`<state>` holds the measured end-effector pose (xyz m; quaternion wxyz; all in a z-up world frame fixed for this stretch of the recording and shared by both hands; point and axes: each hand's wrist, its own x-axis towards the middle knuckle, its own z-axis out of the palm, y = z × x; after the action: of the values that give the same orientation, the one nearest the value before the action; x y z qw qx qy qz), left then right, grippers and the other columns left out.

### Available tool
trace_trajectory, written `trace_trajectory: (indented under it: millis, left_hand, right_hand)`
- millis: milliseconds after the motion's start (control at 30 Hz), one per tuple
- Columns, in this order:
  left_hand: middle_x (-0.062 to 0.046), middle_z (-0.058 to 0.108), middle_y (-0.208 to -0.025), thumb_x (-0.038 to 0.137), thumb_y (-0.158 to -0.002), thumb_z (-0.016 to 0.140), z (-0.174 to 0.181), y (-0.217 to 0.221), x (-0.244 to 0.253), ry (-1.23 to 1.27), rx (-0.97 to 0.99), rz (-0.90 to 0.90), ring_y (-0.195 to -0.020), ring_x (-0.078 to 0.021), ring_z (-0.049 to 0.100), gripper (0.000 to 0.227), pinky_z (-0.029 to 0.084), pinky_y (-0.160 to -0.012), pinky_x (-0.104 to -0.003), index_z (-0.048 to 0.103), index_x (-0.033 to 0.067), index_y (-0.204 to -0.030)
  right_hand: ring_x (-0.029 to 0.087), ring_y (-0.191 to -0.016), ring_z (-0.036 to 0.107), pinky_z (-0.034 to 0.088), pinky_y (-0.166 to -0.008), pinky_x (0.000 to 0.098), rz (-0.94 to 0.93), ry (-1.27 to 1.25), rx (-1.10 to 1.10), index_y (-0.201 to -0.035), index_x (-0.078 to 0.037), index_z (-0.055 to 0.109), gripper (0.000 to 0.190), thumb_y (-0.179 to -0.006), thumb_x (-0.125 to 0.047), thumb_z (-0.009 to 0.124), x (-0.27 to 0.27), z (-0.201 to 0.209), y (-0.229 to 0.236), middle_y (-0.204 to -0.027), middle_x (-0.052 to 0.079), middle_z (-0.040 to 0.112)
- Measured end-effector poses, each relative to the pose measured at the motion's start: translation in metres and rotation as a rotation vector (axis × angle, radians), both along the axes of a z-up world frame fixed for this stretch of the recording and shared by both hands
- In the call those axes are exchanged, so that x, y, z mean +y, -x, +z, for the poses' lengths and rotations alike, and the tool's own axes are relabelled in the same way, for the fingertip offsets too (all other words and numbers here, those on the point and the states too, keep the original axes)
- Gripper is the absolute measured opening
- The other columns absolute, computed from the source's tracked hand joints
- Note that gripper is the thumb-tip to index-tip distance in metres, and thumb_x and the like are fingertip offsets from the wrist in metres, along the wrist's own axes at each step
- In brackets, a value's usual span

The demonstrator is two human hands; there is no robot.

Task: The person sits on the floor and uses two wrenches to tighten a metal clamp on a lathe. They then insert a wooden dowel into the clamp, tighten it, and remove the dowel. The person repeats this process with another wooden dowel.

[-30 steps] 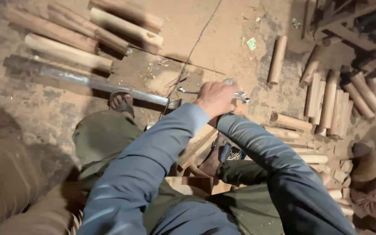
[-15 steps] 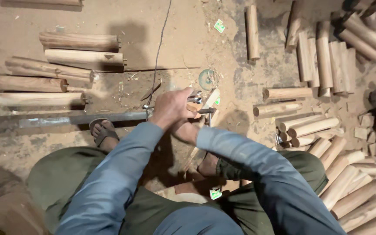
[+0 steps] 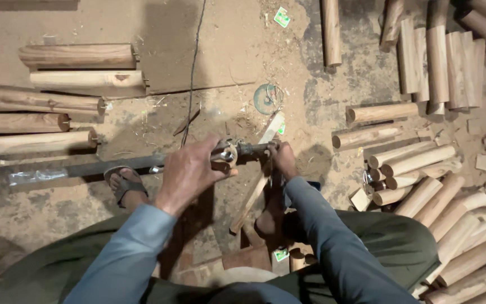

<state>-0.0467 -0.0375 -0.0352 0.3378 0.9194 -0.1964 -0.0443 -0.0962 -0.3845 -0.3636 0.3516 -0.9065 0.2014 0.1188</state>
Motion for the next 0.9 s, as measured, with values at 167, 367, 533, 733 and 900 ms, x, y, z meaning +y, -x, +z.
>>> trace_trajectory:
  millis: [167, 367, 533, 733, 900]
  left_hand:
    - [-0.008, 0.073, -0.078, 0.051, -0.067, 0.093, 0.003, -0.008, -0.002, -0.061, 0.191, 0.002, -0.070, -0.0256, 0.073, 0.062, 0.057, -0.059, -0.042, 0.065, 0.0112, -0.107]
    - [-0.011, 0.074, -0.082, 0.044, -0.061, 0.095, 0.006, -0.009, 0.002, -0.008, 0.149, 0.023, -0.072, -0.0294, 0.073, 0.067, 0.057, -0.058, -0.043, 0.066, 0.0109, -0.112]
    - [-0.010, 0.074, -0.085, 0.035, -0.062, 0.094, 0.002, -0.005, 0.001, 0.023, 0.081, 0.017, -0.074, -0.0278, 0.073, 0.069, 0.058, -0.061, -0.041, 0.066, 0.0118, -0.121]
    - [-0.008, 0.072, -0.077, 0.046, -0.068, 0.092, 0.004, -0.010, 0.000, -0.057, 0.255, -0.027, -0.067, -0.0263, 0.072, 0.074, 0.056, -0.057, -0.042, 0.061, 0.0112, -0.125]
    - [-0.010, 0.071, -0.076, 0.047, -0.065, 0.093, 0.006, -0.003, 0.004, -0.004, 0.121, 0.021, -0.068, -0.0301, 0.071, 0.070, 0.055, -0.056, -0.045, 0.065, 0.0098, -0.117]
  right_hand:
    - [0.034, -0.072, 0.068, 0.054, -0.066, 0.0459, -0.131, -0.111, -0.058, -0.098, 0.005, 0.067, 0.038, -0.086, -0.029, 0.078, 0.002, -0.029, -0.019, -0.081, 0.021, 0.071]
    - [0.030, -0.071, 0.070, 0.053, -0.069, 0.0415, 0.052, 0.040, 0.109, -0.089, 0.000, 0.076, 0.036, -0.090, -0.036, 0.076, -0.014, -0.027, -0.054, -0.079, 0.020, 0.073]
    - [0.019, -0.066, 0.070, 0.055, -0.063, 0.0340, -0.134, -0.276, -0.293, -0.084, 0.003, 0.069, 0.046, -0.095, -0.042, 0.069, 0.008, -0.002, -0.112, -0.074, 0.013, 0.074]
    - [0.009, -0.050, 0.048, 0.035, -0.046, 0.0240, -0.350, -0.925, 0.389, -0.084, -0.002, 0.070, 0.068, -0.107, -0.062, 0.048, -0.028, 0.057, -0.029, -0.063, 0.000, 0.057]
    - [0.016, -0.066, 0.066, 0.052, -0.060, 0.0311, -0.320, -0.454, 0.037, -0.099, -0.001, 0.071, 0.042, -0.095, -0.042, 0.066, -0.028, 0.021, 0.006, -0.079, 0.007, 0.072]
